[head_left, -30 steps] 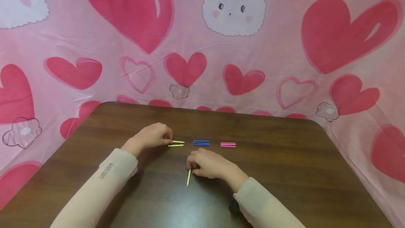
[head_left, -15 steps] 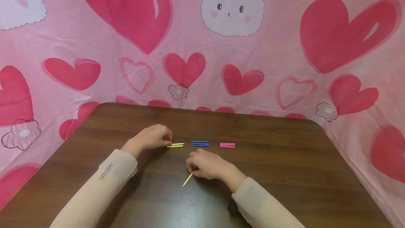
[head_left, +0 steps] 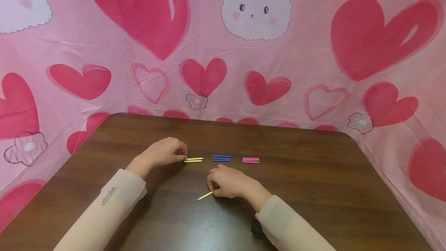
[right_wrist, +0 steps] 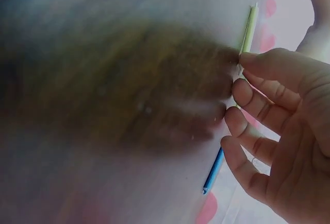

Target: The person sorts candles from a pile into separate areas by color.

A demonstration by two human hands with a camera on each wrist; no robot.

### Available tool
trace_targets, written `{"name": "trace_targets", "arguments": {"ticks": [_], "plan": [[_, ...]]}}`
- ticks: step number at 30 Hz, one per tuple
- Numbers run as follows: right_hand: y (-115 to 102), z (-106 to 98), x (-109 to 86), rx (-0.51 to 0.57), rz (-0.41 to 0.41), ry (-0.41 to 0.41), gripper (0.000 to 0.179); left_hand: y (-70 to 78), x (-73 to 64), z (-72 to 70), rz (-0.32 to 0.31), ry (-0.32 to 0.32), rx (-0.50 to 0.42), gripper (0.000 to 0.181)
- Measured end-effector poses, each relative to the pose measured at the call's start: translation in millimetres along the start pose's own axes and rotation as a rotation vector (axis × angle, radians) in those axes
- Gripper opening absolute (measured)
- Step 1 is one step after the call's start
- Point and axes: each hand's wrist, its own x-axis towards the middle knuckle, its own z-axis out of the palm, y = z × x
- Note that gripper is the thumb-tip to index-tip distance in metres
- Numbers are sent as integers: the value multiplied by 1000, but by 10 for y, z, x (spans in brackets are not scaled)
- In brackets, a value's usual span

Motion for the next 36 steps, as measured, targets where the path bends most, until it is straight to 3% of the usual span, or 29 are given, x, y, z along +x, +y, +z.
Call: {"name": "trace_targets", "arguments": {"ticks": [6, 15, 22, 30, 36], "plan": [[19, -20, -41, 47, -4, -5, 18, 63, -77, -43, -5, 16, 3, 4], [107, -18, -150, 109, 2, 5, 19, 299, -178, -63, 4, 64, 22, 6], [180, -29, -190, 156, -3, 32, 17, 498, -192, -2, 101, 123, 42, 5], [217, -34, -170, 216, -21, 71, 15, 710, -173, 70, 188, 96, 64, 7], [230, -29, -177, 257, 48, 61, 17, 790, -149, 143, 211, 47, 47, 7]]}}
